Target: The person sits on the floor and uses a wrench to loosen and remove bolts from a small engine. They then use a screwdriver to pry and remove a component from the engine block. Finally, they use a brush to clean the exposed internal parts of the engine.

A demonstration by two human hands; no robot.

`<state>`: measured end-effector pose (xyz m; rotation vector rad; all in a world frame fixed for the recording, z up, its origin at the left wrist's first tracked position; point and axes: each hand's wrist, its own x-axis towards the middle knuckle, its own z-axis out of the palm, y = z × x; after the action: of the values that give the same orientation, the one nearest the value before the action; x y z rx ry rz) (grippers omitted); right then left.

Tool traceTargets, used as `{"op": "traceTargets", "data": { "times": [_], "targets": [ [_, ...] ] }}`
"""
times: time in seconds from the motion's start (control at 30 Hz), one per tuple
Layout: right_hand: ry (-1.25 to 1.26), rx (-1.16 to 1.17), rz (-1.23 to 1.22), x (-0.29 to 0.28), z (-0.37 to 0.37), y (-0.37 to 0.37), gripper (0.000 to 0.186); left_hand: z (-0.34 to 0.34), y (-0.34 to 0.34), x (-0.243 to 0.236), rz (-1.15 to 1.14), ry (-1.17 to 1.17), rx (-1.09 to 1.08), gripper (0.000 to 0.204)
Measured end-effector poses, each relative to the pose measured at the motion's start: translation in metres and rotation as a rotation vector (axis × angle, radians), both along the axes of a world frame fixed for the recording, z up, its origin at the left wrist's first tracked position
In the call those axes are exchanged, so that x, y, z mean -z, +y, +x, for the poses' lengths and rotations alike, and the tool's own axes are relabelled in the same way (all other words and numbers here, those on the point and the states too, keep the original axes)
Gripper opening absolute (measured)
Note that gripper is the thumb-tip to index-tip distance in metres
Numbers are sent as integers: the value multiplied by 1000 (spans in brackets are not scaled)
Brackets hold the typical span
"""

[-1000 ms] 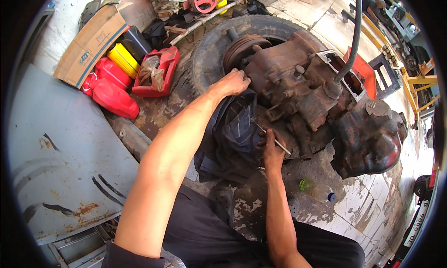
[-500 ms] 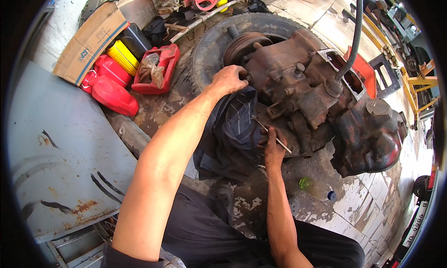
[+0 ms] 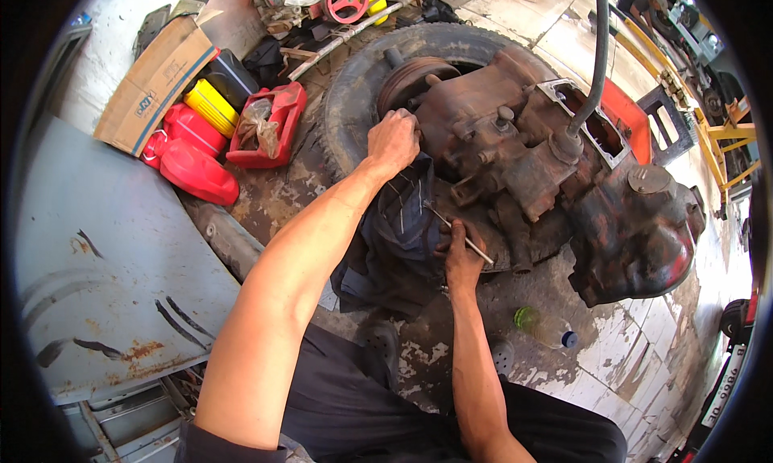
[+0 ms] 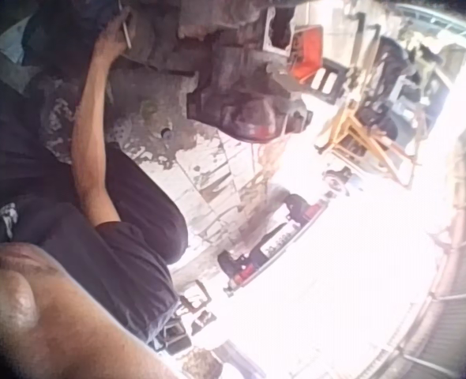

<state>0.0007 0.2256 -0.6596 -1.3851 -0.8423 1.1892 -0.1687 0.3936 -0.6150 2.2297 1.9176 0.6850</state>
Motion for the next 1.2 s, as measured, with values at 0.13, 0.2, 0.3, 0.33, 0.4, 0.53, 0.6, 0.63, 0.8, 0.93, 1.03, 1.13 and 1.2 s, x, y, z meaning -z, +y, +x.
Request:
{"op": "traceTargets", "data": {
  "times": [0.13,0.2,0.3,0.33,0.4,0.53,0.6,0.63,0.8,0.93,1.03,1.13,1.2],
  "targets": [
    [-20,-16,8,5,1,0,32,0,5,9,89,138,66,22],
    [-39,-24,1,-1,2,1,32,-2,5,7,145,204,119,24],
    [-29,-25,-25,-5,3,1,31,-3,6,6,182,234,186,26],
    [-31,-23,-19,-4,5,2,31,-3,7,5,174,211,214,26],
    [-15,-27,-15,-3,3,1,31,-13,12,10,149,125,255,24],
    [26,-9,-30,-6,1,0,31,-18,21,20,2,-111,150,20],
    [35,-5,-28,-5,2,0,31,-13,24,19,-56,-137,44,19],
    [33,-12,-20,-4,3,0,31,-13,27,17,-73,-135,10,19],
    [43,-15,-13,-4,2,0,32,-15,28,17,-132,-96,-148,22],
    [41,-2,-34,-6,4,0,31,-10,29,12,-338,-149,-285,25],
    [23,-4,-39,-6,3,0,30,-13,31,15,-447,-148,-370,31],
    [46,-24,-35,-8,-5,-1,30,-37,37,27,-632,-91,-355,36],
    [32,-12,-34,-6,3,1,30,-16,26,10,-604,-30,-322,36]
  ]
}}
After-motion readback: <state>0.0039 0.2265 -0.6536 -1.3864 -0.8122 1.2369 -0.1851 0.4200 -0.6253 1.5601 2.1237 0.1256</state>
